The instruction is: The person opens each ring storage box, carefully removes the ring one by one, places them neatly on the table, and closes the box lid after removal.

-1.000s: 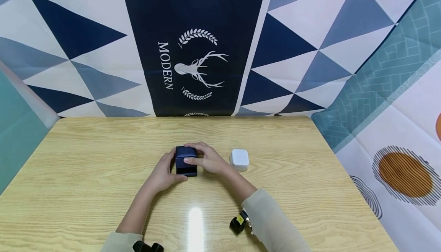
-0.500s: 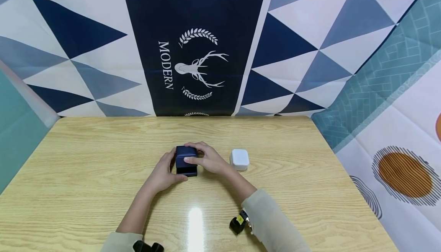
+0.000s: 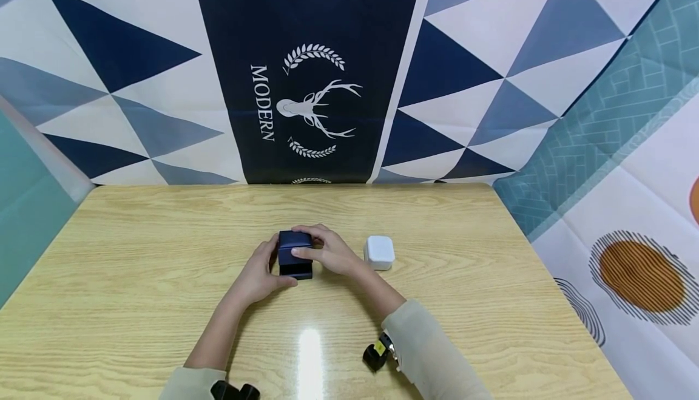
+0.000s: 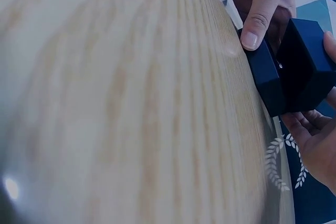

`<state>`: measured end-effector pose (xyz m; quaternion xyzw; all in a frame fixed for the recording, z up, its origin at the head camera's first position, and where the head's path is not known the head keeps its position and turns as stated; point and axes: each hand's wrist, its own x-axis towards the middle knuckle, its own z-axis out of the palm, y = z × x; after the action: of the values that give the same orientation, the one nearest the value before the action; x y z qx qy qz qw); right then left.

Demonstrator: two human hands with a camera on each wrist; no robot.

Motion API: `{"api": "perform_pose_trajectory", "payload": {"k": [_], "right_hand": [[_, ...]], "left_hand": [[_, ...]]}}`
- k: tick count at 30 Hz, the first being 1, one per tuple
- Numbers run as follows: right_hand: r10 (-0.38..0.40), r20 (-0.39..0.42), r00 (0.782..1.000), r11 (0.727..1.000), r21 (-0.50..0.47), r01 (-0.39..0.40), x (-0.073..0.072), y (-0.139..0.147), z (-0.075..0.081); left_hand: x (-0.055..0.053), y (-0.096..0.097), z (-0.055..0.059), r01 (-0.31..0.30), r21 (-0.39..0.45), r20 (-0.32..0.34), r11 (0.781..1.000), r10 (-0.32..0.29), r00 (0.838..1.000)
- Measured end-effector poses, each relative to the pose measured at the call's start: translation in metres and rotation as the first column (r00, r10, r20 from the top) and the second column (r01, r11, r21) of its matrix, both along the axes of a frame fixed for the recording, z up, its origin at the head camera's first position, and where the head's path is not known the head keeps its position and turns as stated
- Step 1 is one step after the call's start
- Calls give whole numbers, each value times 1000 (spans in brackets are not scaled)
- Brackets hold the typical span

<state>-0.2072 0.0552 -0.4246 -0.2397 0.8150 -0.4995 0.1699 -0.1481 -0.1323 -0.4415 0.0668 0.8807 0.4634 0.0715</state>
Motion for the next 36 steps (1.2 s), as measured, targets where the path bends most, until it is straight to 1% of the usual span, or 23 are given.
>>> {"api": "perform_pose_trajectory", "payload": {"k": [9, 12, 19, 24, 36], "right_hand": [[-3, 23, 1000, 1000, -8, 3, -1, -2, 1], [4, 29, 1000, 1000, -1, -4, 0, -2, 4], [14, 28, 1000, 1000, 1, -14, 17, -2, 34], [8, 28, 1000, 1000, -13, -7, 19, -2, 37], [0, 44, 999, 1000, 6, 0, 17, -4, 37]], "left_hand": [[0, 0, 1, 2, 6, 2, 1000, -2, 1000], [0, 0, 1, 4, 8, 2, 1000, -4, 1000], [0, 0, 0, 5, 5, 3, 1000, -5, 1000], [0, -1, 1, 7, 2, 9, 1000, -7, 1000], [-1, -1, 1, 9, 4, 8, 1000, -9, 1000]]}}
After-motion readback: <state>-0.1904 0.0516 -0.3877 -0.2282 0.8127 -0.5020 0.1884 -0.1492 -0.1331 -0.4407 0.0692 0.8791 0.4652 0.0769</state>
